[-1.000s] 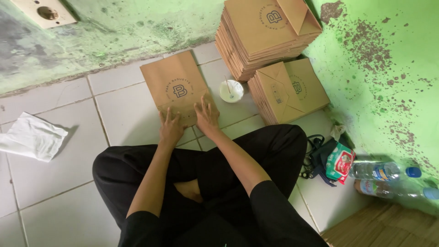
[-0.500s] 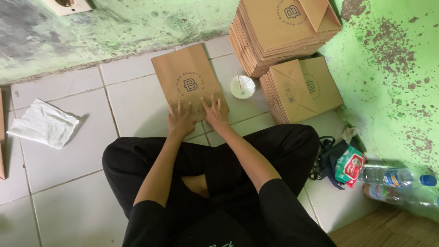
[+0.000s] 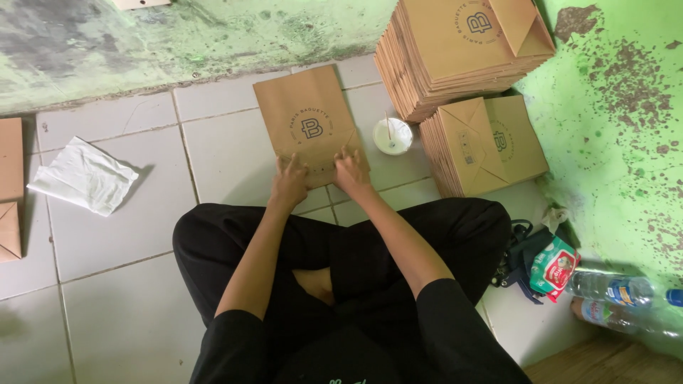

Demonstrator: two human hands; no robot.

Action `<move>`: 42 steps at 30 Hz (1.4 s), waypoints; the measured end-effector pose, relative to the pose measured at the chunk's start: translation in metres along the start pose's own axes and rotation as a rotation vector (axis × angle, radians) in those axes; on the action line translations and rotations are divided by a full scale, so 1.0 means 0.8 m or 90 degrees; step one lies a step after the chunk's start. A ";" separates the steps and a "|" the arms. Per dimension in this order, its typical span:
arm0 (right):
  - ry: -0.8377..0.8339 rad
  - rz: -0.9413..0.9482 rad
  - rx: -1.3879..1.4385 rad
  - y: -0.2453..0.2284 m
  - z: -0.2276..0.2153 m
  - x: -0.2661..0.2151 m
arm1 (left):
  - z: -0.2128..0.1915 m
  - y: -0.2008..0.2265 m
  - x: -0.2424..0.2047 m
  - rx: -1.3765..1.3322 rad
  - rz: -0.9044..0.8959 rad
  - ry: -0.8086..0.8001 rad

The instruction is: The person sits on the floor and assembles flat cardboard paper boxes by applying white glue to the flaps with a small brush and folding them into shape. They handle multiple boxes one at a time, stacking the finished ones nearby.

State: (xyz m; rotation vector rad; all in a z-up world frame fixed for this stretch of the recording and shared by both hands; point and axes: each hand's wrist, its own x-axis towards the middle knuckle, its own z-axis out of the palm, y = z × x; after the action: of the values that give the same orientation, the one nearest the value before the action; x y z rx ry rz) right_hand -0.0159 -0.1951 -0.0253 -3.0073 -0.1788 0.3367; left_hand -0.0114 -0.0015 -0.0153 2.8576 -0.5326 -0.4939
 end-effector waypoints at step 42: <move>0.298 0.043 0.179 0.005 0.034 0.059 | -0.024 -0.001 -0.012 -0.021 -0.028 -0.085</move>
State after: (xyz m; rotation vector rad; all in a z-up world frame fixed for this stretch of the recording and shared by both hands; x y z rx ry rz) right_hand 0.0244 -0.1903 -0.0621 -2.7205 0.0118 -0.3138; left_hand -0.0125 0.0054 0.0050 2.8244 -0.4784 -0.6973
